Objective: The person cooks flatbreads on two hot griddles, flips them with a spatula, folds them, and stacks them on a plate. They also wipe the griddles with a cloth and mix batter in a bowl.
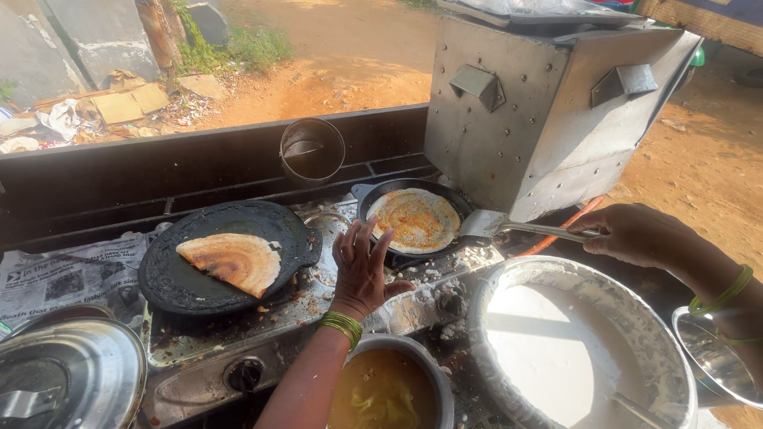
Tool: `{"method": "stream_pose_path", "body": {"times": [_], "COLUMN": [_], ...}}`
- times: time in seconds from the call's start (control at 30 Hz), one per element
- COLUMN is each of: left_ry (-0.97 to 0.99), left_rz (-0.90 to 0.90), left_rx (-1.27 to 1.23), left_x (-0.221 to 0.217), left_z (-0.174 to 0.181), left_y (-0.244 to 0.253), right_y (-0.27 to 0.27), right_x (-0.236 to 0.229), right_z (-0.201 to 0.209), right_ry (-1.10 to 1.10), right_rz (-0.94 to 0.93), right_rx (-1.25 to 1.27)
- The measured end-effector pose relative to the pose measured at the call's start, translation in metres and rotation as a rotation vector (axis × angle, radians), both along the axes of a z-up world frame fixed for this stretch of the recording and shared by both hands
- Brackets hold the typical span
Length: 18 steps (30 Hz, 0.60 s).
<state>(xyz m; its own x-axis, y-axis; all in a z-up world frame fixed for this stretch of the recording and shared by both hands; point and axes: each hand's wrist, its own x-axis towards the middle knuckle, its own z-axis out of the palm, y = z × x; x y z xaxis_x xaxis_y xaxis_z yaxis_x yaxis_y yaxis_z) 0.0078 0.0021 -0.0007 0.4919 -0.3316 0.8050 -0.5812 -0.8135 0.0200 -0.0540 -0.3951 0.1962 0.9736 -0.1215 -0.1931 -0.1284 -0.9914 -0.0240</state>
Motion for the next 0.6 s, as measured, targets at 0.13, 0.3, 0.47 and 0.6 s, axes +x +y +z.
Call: {"method": "stream_pose_path", "body": {"times": [0.13, 0.3, 0.47, 0.6], "left_ry": [-0.058, -0.015, -0.096, -0.096], "left_rz": [0.008, 0.067, 0.056, 0.027], "left_rx": [0.012, 0.043, 0.055, 0.032], "left_x": [0.002, 0.007, 0.005, 0.009], "left_z": [-0.009, -0.016, -0.027, -0.028], "left_y": [0.0, -0.002, -0.001, 0.001], "right_y": [0.026, 0.054, 0.05, 0.058], "right_x": [-0.024, -0.035, -0.033, -0.041], "right_z": [-0.007, 0.011, -0.001, -0.034], "right_ry": [-0.123, -0.042, -0.047, -0.016], "right_rz": [0.039, 0.062, 0.016, 0.02], "right_rx": [-0.198, -0.237, -0.087, 0.218]}}
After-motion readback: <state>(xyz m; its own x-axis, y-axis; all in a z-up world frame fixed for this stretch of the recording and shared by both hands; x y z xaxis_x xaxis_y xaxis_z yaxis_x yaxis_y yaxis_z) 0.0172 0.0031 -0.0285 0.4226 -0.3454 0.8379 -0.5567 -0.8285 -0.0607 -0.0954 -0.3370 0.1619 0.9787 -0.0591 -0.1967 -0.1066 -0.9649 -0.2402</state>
